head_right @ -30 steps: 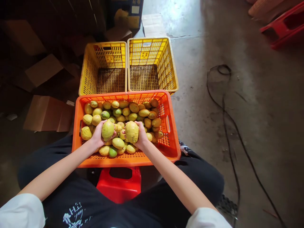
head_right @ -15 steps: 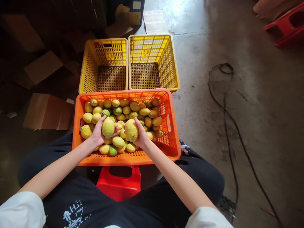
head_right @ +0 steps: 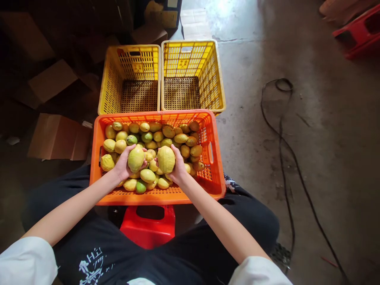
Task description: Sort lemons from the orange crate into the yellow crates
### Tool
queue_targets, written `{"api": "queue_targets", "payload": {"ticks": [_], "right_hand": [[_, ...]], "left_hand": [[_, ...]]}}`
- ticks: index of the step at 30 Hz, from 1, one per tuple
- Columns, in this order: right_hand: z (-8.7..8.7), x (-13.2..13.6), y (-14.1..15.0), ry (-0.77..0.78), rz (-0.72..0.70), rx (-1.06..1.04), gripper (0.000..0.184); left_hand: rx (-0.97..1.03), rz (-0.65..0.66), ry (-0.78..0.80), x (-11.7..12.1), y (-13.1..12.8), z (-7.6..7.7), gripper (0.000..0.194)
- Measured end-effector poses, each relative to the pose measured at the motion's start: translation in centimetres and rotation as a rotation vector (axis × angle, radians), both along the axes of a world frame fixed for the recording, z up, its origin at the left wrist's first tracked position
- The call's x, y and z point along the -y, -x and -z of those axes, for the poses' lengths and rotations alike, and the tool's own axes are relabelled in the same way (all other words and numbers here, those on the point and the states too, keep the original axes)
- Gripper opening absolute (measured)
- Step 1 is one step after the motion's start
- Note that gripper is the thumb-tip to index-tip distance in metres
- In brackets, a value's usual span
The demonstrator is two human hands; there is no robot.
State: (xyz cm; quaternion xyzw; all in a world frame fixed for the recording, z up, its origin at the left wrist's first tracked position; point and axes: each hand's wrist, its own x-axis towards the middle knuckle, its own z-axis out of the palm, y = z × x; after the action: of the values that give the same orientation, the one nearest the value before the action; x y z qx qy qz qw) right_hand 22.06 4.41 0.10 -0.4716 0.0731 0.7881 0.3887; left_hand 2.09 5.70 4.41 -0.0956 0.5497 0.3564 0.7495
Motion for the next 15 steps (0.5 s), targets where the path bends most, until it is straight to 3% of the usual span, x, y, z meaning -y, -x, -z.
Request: {"api": "queue_targets", "payload": {"ticks": [5, 9, 15], "right_hand": [[-0.10, 0.09, 0.23, -0.013, -0.023, 0.071, 0.043], [0.13, 0.22, 0.42, -0.060, -0.069, 0.078, 0.045], [0.74, 0.27, 0.59, -0.039, -0.026, 0.095, 0.047]], "left_hand": [[-0.003, 0.032, 0.027, -0.07, -0.12, -0.20, 0.042], [-0.033, -0.035, 0.073, -0.08, -0.04, -0.12, 0.043], [-0.061, -0.124, 0.140, -0.30, -0.16, -0.43, 0.036]]}}
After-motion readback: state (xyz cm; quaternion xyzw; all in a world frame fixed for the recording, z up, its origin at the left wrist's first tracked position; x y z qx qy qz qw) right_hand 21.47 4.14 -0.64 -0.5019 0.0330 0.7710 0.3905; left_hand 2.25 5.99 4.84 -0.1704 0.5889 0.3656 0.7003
